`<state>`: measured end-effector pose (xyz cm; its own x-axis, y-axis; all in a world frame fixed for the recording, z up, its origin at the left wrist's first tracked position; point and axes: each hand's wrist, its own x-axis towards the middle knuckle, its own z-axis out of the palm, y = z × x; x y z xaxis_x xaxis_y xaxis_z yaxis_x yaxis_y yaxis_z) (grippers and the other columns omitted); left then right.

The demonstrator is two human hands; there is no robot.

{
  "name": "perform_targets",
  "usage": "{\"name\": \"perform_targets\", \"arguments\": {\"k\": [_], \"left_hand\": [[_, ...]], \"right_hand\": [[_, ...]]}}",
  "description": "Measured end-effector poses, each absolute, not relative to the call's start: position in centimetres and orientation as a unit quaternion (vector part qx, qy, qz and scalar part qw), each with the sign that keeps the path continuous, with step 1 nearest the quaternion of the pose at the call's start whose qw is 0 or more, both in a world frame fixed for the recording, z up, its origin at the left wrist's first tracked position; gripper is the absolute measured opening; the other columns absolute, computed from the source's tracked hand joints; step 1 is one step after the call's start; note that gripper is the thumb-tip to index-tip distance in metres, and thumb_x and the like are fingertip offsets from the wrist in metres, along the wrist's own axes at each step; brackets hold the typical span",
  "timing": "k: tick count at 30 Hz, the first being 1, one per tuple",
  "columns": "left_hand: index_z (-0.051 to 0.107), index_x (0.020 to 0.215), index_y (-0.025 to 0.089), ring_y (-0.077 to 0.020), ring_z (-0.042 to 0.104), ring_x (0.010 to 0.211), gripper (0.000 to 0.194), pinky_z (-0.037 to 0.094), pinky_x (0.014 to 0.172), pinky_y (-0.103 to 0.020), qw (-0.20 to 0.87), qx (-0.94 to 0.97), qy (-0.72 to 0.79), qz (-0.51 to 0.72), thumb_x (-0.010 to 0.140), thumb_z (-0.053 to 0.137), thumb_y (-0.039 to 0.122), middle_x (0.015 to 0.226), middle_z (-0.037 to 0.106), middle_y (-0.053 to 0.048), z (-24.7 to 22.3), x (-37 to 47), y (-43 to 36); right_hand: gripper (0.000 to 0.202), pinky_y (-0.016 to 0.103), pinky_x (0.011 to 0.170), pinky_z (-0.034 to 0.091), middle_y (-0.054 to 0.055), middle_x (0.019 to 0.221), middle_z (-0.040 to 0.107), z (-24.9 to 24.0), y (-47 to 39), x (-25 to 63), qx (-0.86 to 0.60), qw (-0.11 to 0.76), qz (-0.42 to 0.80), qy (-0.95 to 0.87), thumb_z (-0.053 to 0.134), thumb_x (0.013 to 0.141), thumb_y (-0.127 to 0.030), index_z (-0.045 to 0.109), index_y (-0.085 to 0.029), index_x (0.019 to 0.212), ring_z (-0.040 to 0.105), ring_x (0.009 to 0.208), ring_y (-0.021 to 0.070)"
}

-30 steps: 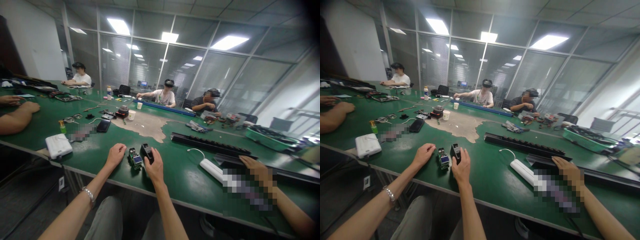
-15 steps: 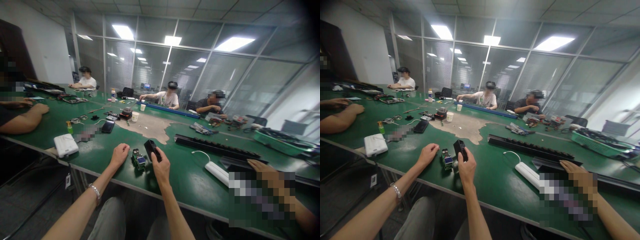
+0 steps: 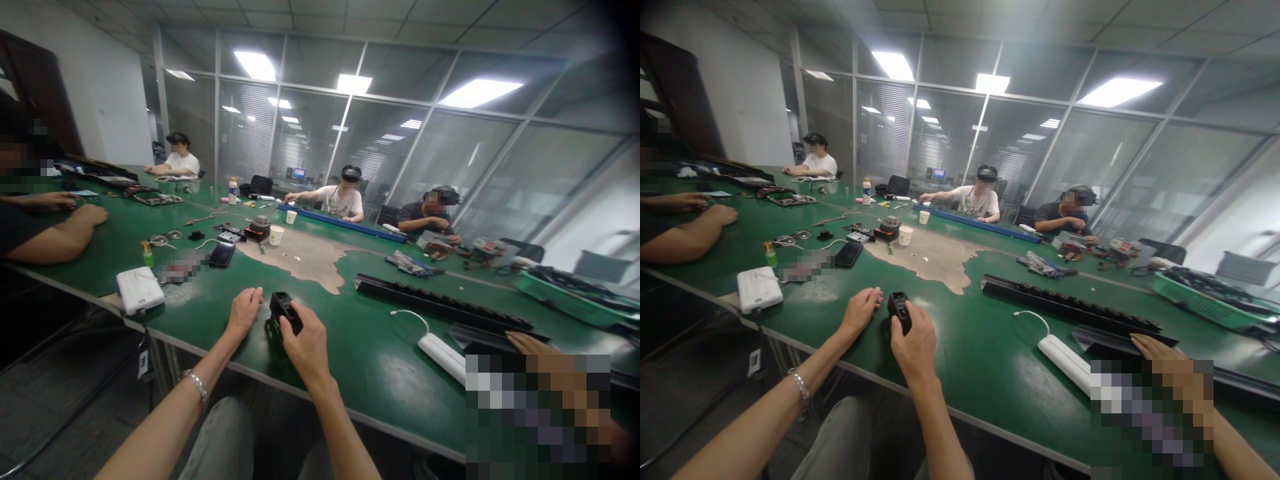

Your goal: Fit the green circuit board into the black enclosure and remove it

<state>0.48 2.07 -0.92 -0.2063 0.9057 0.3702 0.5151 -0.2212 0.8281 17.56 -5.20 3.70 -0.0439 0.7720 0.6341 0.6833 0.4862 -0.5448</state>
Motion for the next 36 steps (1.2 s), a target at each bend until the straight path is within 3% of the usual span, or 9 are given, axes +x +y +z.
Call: {"name": "perform_targets", "arguments": {"k": [6, 11, 14, 18, 23, 30, 33, 36], "left_hand": [[0.064, 0.075, 0.018, -0.0155, 0.065, 0.069, 0.05, 0.049, 0.066, -0.028, 0.227, 0.577, 0.577, 0.532, 0.092, 0.03, 0.05, 0.087, 0.07, -0.006, -1.2, 0.5, 2.2], [0.065, 0.081, 0.018, -0.0164, 0.064, 0.076, 0.041, 0.051, 0.067, -0.028, 0.245, 0.568, 0.558, 0.554, 0.091, 0.032, 0.041, 0.088, 0.069, -0.006, -1.4, 0.6, 2.4], [0.065, 0.081, 0.019, -0.0165, 0.064, 0.081, 0.035, 0.051, 0.068, -0.028, 0.26, 0.57, 0.548, 0.554, 0.088, 0.034, 0.034, 0.093, 0.069, -0.006, -1.3, 0.6, 2.3], [0.064, 0.067, 0.019, -0.0177, 0.064, 0.088, 0.032, 0.051, 0.076, -0.029, 0.252, 0.579, 0.555, 0.542, 0.082, 0.038, 0.029, 0.1, 0.069, -0.006, -0.8, 0.6, 1.9], [0.056, 0.051, 0.019, -0.0192, 0.063, 0.094, 0.033, 0.048, 0.085, -0.031, 0.229, 0.59, 0.553, 0.542, 0.078, 0.04, 0.027, 0.099, 0.07, -0.006, -0.1, 0.5, 1.2], [0.061, 0.073, 0.018, -0.0187, 0.064, 0.085, 0.03, 0.052, 0.067, -0.029, 0.284, 0.546, 0.539, 0.575, 0.083, 0.037, 0.034, 0.099, 0.069, -0.007, -0.1, 0.5, 1.2], [0.058, 0.074, 0.019, -0.0187, 0.064, 0.086, 0.033, 0.053, 0.065, -0.028, 0.295, 0.538, 0.535, 0.581, 0.086, 0.037, 0.041, 0.1, 0.069, -0.008, -0.3, 0.7, 1.5], [0.06, 0.078, 0.018, -0.0182, 0.065, 0.079, 0.039, 0.052, 0.067, -0.029, 0.266, 0.548, 0.558, 0.563, 0.088, 0.037, 0.049, 0.088, 0.07, -0.007, -0.3, 0.7, 1.6]], "right_hand": [[0.042, 0.042, 0.099, 0.045, 0.013, 0.121, 0.061, 2.1, -6.0, 17.5, -0.507, 0.464, 0.048, -0.725, 0.057, 0.082, -0.025, 0.059, -0.016, 0.123, 0.057, 0.112, 0.0264], [0.045, 0.046, 0.101, 0.043, 0.016, 0.126, 0.059, 0.9, -6.3, 17.8, -0.522, 0.44, 0.048, -0.729, 0.06, 0.083, -0.033, 0.058, -0.014, 0.124, 0.054, 0.118, 0.0294], [0.055, 0.047, 0.106, 0.038, 0.015, 0.136, 0.051, 0.7, -6.1, 17.9, -0.52, 0.466, 0.036, -0.715, 0.057, 0.086, -0.038, 0.047, -0.014, 0.135, 0.046, 0.127, 0.0288], [0.068, 0.049, 0.109, 0.034, 0.014, 0.146, 0.039, 0.5, -6.0, 18.1, -0.508, 0.48, 0.024, -0.715, 0.057, 0.088, -0.04, 0.031, -0.015, 0.145, 0.035, 0.135, 0.0281], [0.07, 0.049, 0.109, 0.034, 0.014, 0.149, 0.035, 0.4, -6.5, 18.2, -0.509, 0.45, 0.013, -0.733, 0.058, 0.086, -0.039, 0.029, -0.018, 0.146, 0.033, 0.136, 0.0292], [0.06, 0.048, 0.106, 0.039, 0.012, 0.148, 0.036, 0.4, -6.6, 18.1, -0.497, 0.427, 0.008, -0.755, 0.053, 0.09, -0.033, 0.033, -0.023, 0.145, 0.038, 0.134, 0.0292], [0.055, 0.046, 0.107, 0.038, 0.013, 0.147, 0.038, 0.4, -6.5, 18.2, -0.499, 0.423, 0.019, -0.757, 0.049, 0.092, -0.031, 0.035, -0.021, 0.144, 0.037, 0.135, 0.0273], [0.056, 0.047, 0.107, 0.037, 0.013, 0.146, 0.039, 0.7, -6.7, 18.2, -0.501, 0.427, 0.023, -0.753, 0.05, 0.092, -0.033, 0.035, -0.02, 0.144, 0.038, 0.134, 0.0274]]}}
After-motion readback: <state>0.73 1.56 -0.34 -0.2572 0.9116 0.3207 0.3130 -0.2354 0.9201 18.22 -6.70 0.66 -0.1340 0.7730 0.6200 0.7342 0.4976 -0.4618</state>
